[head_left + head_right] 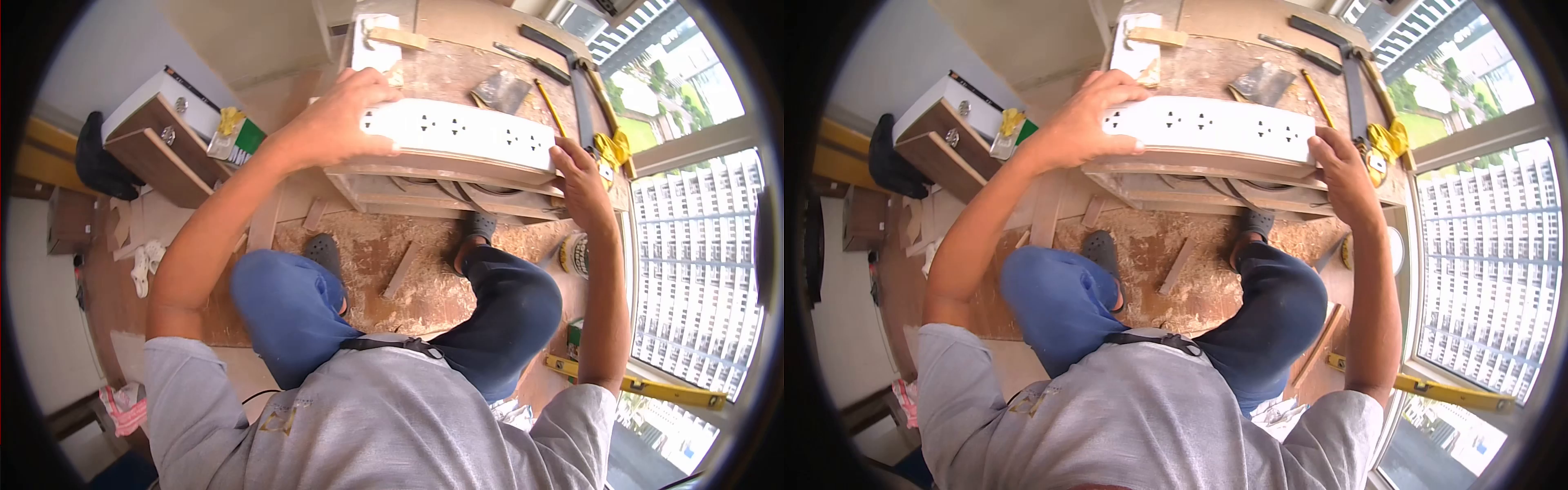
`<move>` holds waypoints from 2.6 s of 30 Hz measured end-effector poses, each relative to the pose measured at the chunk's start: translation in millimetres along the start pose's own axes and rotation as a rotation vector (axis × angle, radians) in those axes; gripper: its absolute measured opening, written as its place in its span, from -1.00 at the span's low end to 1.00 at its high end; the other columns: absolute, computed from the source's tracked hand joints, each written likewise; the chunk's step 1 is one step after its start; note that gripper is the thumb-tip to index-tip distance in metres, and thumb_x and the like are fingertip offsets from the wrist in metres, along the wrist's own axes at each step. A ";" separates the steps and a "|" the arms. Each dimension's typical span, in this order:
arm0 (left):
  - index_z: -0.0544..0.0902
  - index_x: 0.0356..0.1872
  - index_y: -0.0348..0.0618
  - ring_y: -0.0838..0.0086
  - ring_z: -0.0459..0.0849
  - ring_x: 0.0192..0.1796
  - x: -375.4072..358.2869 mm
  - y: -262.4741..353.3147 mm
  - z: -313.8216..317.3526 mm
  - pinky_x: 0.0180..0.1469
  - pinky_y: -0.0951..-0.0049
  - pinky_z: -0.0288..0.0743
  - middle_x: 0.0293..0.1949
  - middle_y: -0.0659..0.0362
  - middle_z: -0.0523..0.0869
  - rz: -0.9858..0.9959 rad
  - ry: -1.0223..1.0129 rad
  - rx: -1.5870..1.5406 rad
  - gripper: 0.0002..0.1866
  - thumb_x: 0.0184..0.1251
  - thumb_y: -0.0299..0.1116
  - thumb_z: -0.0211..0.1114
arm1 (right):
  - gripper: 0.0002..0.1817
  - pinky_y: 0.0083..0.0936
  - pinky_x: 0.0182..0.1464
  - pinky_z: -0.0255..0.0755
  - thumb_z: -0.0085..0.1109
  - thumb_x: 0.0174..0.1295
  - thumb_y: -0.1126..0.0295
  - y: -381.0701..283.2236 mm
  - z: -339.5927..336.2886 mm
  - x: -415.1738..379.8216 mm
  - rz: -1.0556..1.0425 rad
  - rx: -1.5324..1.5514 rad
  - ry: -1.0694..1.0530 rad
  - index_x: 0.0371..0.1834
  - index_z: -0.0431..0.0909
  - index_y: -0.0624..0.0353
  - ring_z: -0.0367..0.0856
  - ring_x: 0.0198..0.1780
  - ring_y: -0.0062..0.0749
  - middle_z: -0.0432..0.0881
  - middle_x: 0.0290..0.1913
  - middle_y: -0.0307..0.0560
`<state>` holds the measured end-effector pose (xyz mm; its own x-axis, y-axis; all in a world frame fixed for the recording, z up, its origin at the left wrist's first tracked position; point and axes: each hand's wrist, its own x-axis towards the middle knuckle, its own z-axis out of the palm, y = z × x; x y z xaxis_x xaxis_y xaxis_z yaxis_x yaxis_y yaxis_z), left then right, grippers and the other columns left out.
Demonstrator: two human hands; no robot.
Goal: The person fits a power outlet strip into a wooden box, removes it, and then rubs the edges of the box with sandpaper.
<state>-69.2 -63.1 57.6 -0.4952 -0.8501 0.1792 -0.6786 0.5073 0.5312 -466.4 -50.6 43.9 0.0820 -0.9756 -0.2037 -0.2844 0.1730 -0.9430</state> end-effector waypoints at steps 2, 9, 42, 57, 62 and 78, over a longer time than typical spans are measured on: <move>0.63 0.27 -0.30 0.19 0.42 0.40 0.6 5.1 -1.8 0.49 0.22 0.33 0.22 0.12 0.56 -0.010 -0.012 -0.019 -0.25 0.04 -0.15 0.61 | -0.50 -0.47 0.08 0.53 0.12 0.60 0.15 2.1 0.4 0.2 0.002 0.000 0.018 0.39 0.50 0.31 0.58 0.08 -0.51 0.65 0.09 -0.12; 0.61 0.33 -0.29 0.16 0.40 0.40 3.1 0.9 -3.5 0.51 0.24 0.27 0.24 0.08 0.55 -0.035 -0.046 -0.032 -0.16 -0.01 -0.11 0.67 | -0.48 -0.49 0.07 0.52 0.14 0.59 0.10 4.2 0.0 0.6 0.021 0.018 0.022 0.38 0.51 0.30 0.59 0.06 -0.52 0.65 0.07 -0.14; 0.68 0.19 -0.39 0.17 0.47 0.35 60.9 59.8 63.1 0.45 0.25 0.38 0.20 0.04 0.60 0.210 0.041 -0.063 -0.42 0.26 -0.18 0.53 | -0.41 -0.36 0.06 0.61 0.25 0.50 0.17 -18.2 -13.8 13.1 0.117 0.011 -0.059 0.48 0.45 0.27 0.66 0.11 -0.36 0.67 0.19 0.01; 0.38 0.49 -0.40 0.01 0.41 0.48 -49.4 -34.8 -43.7 0.52 0.05 0.28 0.43 -0.35 0.39 -0.624 0.523 -0.604 -0.02 0.23 0.09 0.56 | -0.33 -0.39 -0.10 0.64 0.31 0.42 0.03 -26.1 -9.5 17.8 0.188 -0.025 -0.115 0.47 0.46 0.20 0.67 0.03 -0.36 0.64 0.18 -0.04; 0.55 0.34 -0.16 0.22 0.57 0.27 -57.8 -46.0 -40.6 0.34 0.01 0.40 0.25 -0.02 0.61 -0.883 0.014 -0.992 -0.33 0.36 0.04 0.47 | -0.29 -0.40 -0.12 0.65 0.38 0.35 0.09 -23.7 -13.6 33.2 0.234 -0.078 -0.160 0.48 0.42 0.22 0.67 0.02 -0.35 0.65 0.13 -0.03; 0.63 0.29 -0.24 0.32 0.66 0.16 -47.3 -71.7 -38.9 0.26 0.17 0.56 0.14 0.08 0.72 -0.882 -0.207 -1.169 -0.42 0.39 -0.11 0.52 | -0.39 -0.30 -0.08 0.58 0.36 0.42 0.09 -26.9 -10.8 33.5 0.327 -0.015 -0.174 0.41 0.50 0.17 0.62 0.08 -0.47 0.66 0.13 -0.17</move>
<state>24.0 -64.7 43.3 -0.2997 -0.7301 -0.6141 -0.0322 -0.6355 0.7714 -466.3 -89.3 65.2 0.1455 -0.8314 -0.5363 -0.3363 0.4682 -0.8171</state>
